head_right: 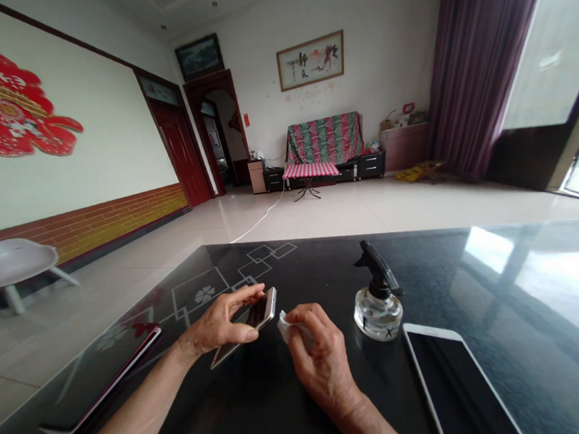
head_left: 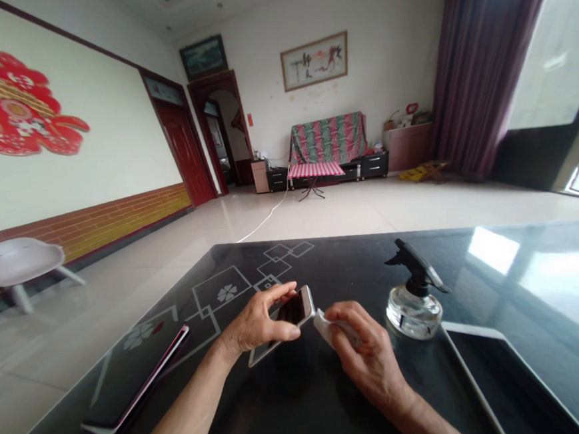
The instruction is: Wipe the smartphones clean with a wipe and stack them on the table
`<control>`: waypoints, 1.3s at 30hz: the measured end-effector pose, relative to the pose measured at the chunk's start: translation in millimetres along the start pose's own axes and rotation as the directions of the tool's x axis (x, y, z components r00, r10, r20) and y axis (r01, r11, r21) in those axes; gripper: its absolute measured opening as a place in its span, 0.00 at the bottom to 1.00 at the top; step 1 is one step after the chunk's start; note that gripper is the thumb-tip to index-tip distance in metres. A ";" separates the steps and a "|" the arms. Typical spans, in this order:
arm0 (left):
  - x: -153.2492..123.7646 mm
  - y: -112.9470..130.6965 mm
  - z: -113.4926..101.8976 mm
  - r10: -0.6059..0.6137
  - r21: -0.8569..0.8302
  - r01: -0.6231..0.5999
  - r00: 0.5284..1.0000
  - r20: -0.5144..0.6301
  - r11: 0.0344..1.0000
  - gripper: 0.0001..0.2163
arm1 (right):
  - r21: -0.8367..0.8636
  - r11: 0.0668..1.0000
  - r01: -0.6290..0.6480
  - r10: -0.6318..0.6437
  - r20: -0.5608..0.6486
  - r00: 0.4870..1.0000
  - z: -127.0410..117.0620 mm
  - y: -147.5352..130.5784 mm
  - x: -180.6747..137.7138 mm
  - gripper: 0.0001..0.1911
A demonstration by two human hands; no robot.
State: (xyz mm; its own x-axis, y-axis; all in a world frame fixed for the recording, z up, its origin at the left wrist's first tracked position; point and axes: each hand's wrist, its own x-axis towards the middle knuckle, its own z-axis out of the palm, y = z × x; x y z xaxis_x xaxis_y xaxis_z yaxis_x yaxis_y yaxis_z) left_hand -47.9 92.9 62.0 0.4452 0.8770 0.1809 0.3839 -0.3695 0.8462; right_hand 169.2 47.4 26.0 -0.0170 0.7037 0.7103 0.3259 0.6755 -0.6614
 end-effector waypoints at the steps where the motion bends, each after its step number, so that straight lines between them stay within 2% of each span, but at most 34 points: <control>1: 0.1 1.3 0.2 -0.003 0.013 0.003 1.000 -0.010 1.000 0.38 | -0.014 1.000 0.008 -0.008 -0.004 1.000 -0.4 0.1 0.5 0.06; 8: -0.6 13.1 8.8 -0.015 0.218 0.027 0.998 -0.058 0.976 0.39 | -0.193 0.980 0.052 -0.041 0.059 0.997 1.4 5.4 -0.8 0.08; 11: -0.5 12.9 8.4 -0.014 0.242 0.033 0.997 -0.078 0.970 0.39 | -0.345 0.928 0.137 -0.073 0.191 0.979 0.9 4.1 -1.3 0.11; 14: -0.4 13.6 2.5 -0.021 0.221 0.041 0.996 -0.089 0.974 0.39 | -0.425 0.877 0.225 -0.071 0.349 0.935 -4.5 -5.2 -2.7 0.12; 17: -1.8 17.5 -4.5 -0.039 0.210 0.061 0.993 -0.107 0.976 0.39 | -0.414 0.875 0.252 -0.089 0.373 0.923 -11.7 -19.4 -7.4 0.19; 20: -5.7 22.9 -6.3 -0.055 0.180 0.078 0.990 -0.131 0.981 0.40 | -0.364 0.914 0.179 -0.072 0.289 0.955 -13.2 -32.6 -15.6 0.17; 23: -12.0 28.4 0.2 -0.047 0.162 0.070 0.989 -0.141 0.984 0.41 | -0.289 0.957 0.035 0.015 0.167 0.986 -7.1 -42.2 -26.0 0.14; 28: -25.4 37.5 21.7 0.032 0.298 0.008 0.991 -0.130 0.955 0.42 | -0.193 0.963 -0.190 0.194 -0.002 0.981 -1.9 -53.3 -40.4 0.13; 34: -43.8 46.5 39.6 0.188 0.447 -0.166 0.982 -0.004 0.879 0.42 | -0.019 0.924 -0.383 0.382 -0.011 0.924 -12.5 -63.1 -48.5 0.17; 36: -51.6 47.8 42.3 0.226 0.475 -0.225 0.973 0.056 0.851 0.42 | 0.016 0.920 -0.391 0.390 0.009 0.921 -14.1 -65.2 -52.3 0.18; 39: -64.3 48.7 44.8 0.253 0.518 -0.289 0.957 0.142 0.805 0.40 | -0.041 0.945 -0.324 0.326 0.053 0.944 -14.3 -66.9 -60.8 0.19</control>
State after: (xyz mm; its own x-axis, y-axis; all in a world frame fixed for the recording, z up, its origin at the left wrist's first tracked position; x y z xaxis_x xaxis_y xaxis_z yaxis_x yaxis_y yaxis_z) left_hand -21.5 4.8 69.2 0.6378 0.7024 0.3160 0.5993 -0.7103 0.3693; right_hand 161.9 -43.7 30.5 0.0406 0.8960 0.4421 0.3526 0.4012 -0.8454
